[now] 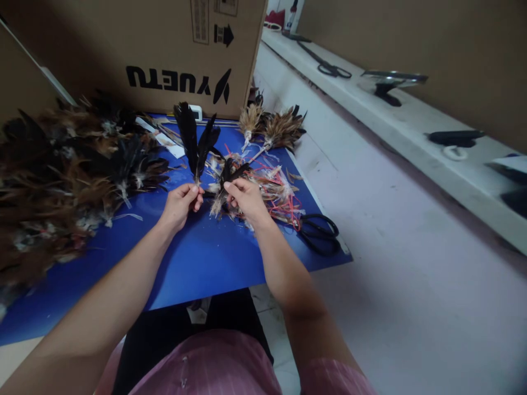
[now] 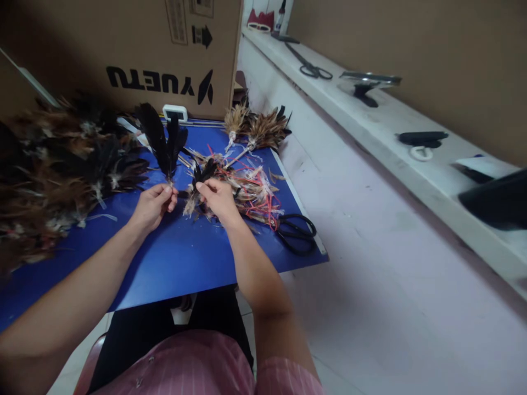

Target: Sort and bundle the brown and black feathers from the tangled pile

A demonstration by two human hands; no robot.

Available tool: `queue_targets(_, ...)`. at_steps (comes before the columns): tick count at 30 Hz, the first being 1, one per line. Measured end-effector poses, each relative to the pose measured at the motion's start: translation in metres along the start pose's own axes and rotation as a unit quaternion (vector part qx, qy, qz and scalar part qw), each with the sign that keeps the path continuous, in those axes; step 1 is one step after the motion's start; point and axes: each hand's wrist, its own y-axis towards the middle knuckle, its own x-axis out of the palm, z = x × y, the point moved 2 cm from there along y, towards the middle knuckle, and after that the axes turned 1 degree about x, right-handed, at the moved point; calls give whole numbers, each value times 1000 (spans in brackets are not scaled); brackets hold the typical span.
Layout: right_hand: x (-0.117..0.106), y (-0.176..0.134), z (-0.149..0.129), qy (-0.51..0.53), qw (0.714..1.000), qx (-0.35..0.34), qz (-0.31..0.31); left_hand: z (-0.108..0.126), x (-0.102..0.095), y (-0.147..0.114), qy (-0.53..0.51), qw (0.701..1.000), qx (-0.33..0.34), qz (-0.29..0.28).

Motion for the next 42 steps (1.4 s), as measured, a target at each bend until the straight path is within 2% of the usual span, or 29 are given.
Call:
queue_targets(10,4,3,9,38,998,32,24,4,5,-10,-7,997,-66,-46)
queue_targets(22,2,1,2,10,996,11,93,4,4,-14,7,990,-107,-86)
queue_targets(29,4,4,8,12,992,4,122,5,6,-17,26,987,-125,-99)
queue_targets(38,9,5,12,28,993,-1,110,4,7,-16,23,990,-106,-88)
queue_targets(42,13,0,9,47,998,26,33,3,6,-16,21,992,-94,-82)
